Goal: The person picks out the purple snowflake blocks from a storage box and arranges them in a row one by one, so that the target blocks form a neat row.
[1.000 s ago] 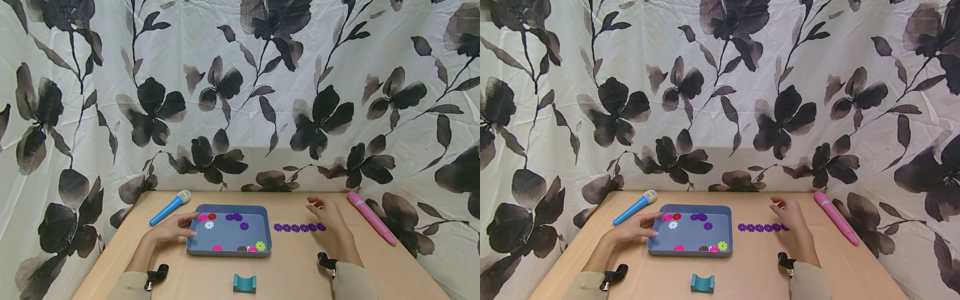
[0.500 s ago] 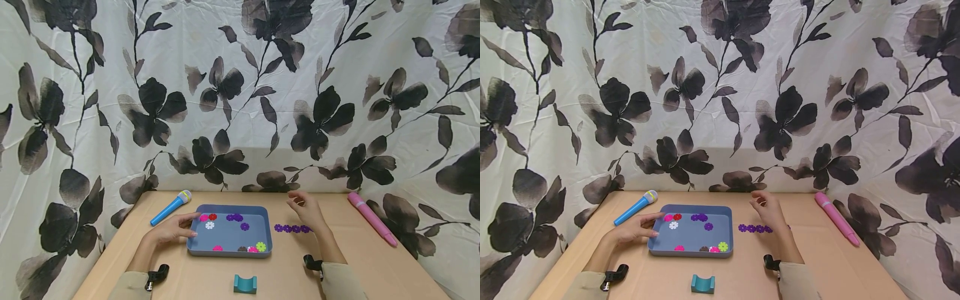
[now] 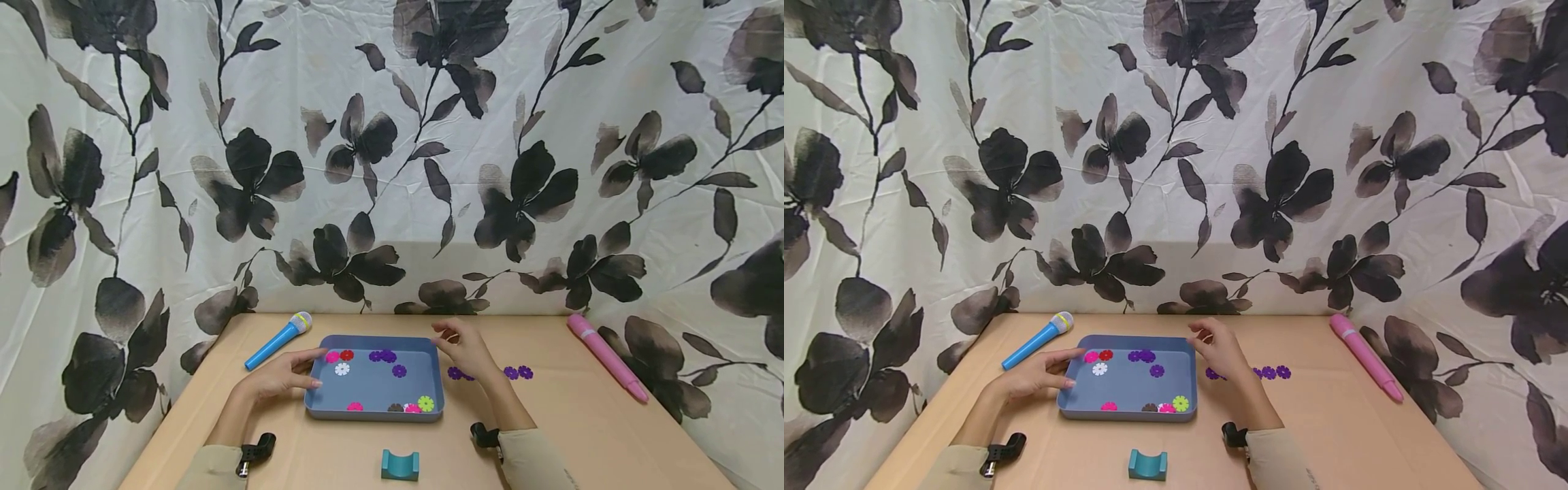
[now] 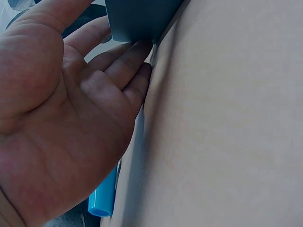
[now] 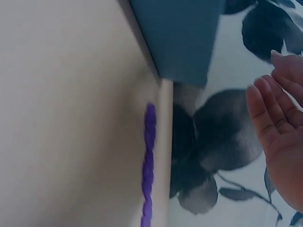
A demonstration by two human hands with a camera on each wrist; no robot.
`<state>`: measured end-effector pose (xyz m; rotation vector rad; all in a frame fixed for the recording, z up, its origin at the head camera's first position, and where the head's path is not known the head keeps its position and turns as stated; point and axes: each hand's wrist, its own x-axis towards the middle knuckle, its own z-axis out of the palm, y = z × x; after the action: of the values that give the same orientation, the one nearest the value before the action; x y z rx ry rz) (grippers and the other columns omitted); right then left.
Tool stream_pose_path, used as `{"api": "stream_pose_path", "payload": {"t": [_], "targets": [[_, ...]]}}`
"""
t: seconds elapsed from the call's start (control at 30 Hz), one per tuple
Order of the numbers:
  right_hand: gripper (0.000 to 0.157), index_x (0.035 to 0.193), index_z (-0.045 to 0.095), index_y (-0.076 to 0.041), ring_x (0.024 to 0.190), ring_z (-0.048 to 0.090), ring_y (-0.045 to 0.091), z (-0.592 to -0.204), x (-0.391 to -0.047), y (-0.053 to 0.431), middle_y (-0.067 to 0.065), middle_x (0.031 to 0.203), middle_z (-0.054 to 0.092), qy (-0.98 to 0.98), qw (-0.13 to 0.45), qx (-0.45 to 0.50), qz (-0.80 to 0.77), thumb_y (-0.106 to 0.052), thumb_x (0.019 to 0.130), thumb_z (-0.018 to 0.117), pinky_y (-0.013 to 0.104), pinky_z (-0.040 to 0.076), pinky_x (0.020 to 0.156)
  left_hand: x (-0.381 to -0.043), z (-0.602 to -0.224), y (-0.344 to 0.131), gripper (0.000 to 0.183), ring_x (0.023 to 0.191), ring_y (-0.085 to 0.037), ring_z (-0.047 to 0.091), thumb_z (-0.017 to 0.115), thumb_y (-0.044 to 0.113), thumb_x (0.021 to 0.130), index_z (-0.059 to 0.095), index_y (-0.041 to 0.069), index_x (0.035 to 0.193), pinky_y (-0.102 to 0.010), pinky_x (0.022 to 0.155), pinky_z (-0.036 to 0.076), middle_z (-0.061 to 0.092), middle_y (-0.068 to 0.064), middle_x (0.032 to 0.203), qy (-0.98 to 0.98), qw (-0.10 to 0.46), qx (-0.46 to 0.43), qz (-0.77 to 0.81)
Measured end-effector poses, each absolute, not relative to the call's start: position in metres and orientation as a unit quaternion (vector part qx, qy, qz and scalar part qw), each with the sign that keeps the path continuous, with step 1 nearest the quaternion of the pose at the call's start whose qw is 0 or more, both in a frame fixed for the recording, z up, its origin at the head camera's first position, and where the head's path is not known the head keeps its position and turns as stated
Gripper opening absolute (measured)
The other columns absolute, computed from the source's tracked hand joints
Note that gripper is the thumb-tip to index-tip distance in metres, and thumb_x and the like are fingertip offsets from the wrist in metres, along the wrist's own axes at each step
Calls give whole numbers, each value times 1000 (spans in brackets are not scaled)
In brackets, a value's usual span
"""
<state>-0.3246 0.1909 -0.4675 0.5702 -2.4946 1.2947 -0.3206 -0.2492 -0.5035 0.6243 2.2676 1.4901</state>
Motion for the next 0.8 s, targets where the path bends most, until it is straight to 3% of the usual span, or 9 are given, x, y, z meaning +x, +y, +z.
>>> {"api": "stream_pose_path", "payload": {"t": [0.23, 0.47, 0.8], "targets": [[29, 123, 73, -10, 104, 68, 23, -473, -322, 168, 8, 120, 72, -862, 79, 223, 448, -6, 95, 75, 42, 61, 93, -323, -506, -249, 79, 158, -48, 18, 79, 18, 94, 38, 1, 159, -57, 126, 22, 27, -25, 169, 801, 175, 232, 524], [28, 125, 72, -10, 106, 69, 23, -479, -322, 157, 14, 121, 73, -868, 48, 233, 437, -9, 98, 73, 33, 62, 90, -323, -506, -249, 80, 158, -48, 17, 80, 20, 93, 38, 0, 159, -57, 125, 22, 28, -26, 168, 801, 174, 233, 524], [32, 127, 69, 3, 110, 68, 33, -489, -324, 141, 20, 123, 69, -870, 8, 297, 395, -7, 96, 74, 48, 61, 93, -322, -504, -248, 79, 157, -48, 18, 79, 18, 94, 39, 0, 159, -56, 125, 23, 28, -25, 168, 801, 174, 233, 524]]}}
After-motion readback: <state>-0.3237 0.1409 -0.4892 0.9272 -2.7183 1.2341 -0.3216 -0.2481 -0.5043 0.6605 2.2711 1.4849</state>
